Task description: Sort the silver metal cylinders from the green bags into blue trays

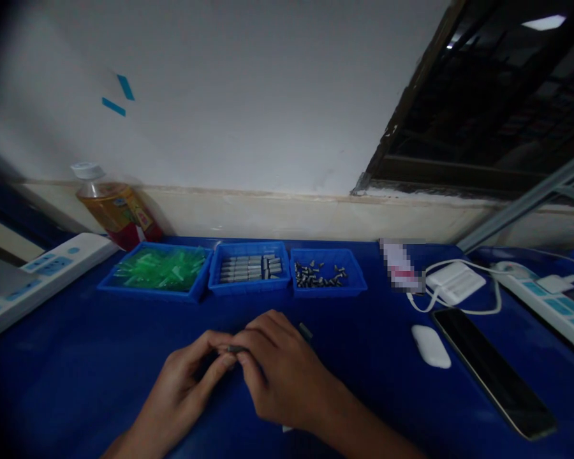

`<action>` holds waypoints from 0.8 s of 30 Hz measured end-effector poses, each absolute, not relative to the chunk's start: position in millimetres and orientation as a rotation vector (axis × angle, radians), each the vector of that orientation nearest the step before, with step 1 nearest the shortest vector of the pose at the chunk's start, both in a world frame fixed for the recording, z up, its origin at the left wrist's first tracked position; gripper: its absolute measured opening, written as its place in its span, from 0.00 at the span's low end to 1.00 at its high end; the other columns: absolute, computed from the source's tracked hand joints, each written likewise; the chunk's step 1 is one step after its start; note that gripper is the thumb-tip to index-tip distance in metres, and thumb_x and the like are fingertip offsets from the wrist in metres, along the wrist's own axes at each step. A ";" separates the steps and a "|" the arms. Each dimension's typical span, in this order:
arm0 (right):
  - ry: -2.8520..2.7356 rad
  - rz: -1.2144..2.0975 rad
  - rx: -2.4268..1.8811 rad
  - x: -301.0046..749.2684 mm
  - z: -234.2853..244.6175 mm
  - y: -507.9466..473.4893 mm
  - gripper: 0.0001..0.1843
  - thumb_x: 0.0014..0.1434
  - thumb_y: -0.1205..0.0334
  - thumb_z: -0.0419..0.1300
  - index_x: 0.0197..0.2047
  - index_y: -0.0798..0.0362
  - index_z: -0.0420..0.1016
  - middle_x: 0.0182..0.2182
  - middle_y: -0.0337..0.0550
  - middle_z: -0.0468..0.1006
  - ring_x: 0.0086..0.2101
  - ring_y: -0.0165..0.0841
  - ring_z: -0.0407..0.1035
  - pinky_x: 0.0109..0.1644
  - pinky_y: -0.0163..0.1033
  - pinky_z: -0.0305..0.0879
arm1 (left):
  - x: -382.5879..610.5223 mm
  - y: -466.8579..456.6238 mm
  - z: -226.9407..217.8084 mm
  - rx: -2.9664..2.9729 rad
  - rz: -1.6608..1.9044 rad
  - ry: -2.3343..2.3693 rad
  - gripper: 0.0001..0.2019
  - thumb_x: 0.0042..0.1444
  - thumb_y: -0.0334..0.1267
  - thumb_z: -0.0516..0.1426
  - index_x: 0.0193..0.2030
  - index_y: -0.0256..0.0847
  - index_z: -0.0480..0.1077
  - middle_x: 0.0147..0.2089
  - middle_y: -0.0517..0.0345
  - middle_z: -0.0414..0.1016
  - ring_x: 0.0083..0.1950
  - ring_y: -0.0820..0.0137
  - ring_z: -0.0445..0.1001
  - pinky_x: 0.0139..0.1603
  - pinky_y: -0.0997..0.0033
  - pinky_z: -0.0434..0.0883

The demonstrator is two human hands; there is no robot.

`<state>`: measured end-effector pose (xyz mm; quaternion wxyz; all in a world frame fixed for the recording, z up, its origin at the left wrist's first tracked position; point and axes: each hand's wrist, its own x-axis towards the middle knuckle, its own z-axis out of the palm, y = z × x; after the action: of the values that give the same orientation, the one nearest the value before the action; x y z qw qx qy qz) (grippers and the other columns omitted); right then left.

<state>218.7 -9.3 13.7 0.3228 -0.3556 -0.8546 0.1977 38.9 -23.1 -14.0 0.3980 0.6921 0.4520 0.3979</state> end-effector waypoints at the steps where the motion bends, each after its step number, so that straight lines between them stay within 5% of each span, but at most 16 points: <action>1: -2.302 0.526 -0.946 218.9 17.2 -8.1 0.12 0.60 0.72 0.51 0.45 0.50 0.66 0.38 0.44 0.73 0.39 0.35 0.65 0.46 0.43 0.64 | 39.4 -22.5 -14.2 1.736 1.010 1.145 0.07 0.61 0.39 0.54 0.36 0.40 0.70 0.30 0.60 0.75 0.32 0.73 0.75 0.34 0.78 0.70; 7: -2.586 0.556 -1.038 216.9 34.0 -3.6 0.08 0.60 0.71 0.51 0.43 0.53 0.67 0.36 0.45 0.72 0.39 0.35 0.65 0.46 0.42 0.65 | 38.1 -16.7 -20.3 1.652 0.998 1.126 0.09 0.62 0.40 0.52 0.35 0.40 0.70 0.29 0.60 0.75 0.30 0.73 0.75 0.32 0.79 0.71; 14: -2.606 0.181 -1.117 236.0 56.9 79.8 0.10 0.60 0.71 0.51 0.44 0.57 0.71 0.37 0.47 0.74 0.40 0.36 0.66 0.45 0.42 0.63 | 32.9 -10.5 -35.3 1.949 0.975 1.193 0.19 0.60 0.37 0.55 0.58 0.47 0.60 0.40 0.60 0.75 0.40 0.74 0.75 0.42 0.77 0.72; 20: -3.159 -0.078 -1.219 229.3 56.8 142.1 0.06 0.54 0.72 0.57 0.30 0.58 0.76 0.30 0.50 0.76 0.38 0.40 0.67 0.41 0.41 0.58 | 36.2 -7.4 -36.0 1.977 0.949 1.205 0.19 0.61 0.37 0.53 0.58 0.47 0.57 0.40 0.60 0.73 0.40 0.74 0.74 0.42 0.77 0.73; 24: -3.251 -0.096 -1.295 217.0 51.5 144.9 0.05 0.53 0.69 0.59 0.31 0.57 0.77 0.32 0.52 0.78 0.41 0.42 0.66 0.39 0.40 0.57 | 36.7 -8.3 -33.4 1.963 0.920 1.195 0.16 0.62 0.37 0.52 0.56 0.44 0.60 0.40 0.58 0.73 0.40 0.72 0.74 0.42 0.74 0.73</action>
<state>217.0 144.9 51.5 -0.1785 -0.3639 -0.9138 -0.0270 36.7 -8.3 -33.4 0.3271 0.7493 0.4561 0.3514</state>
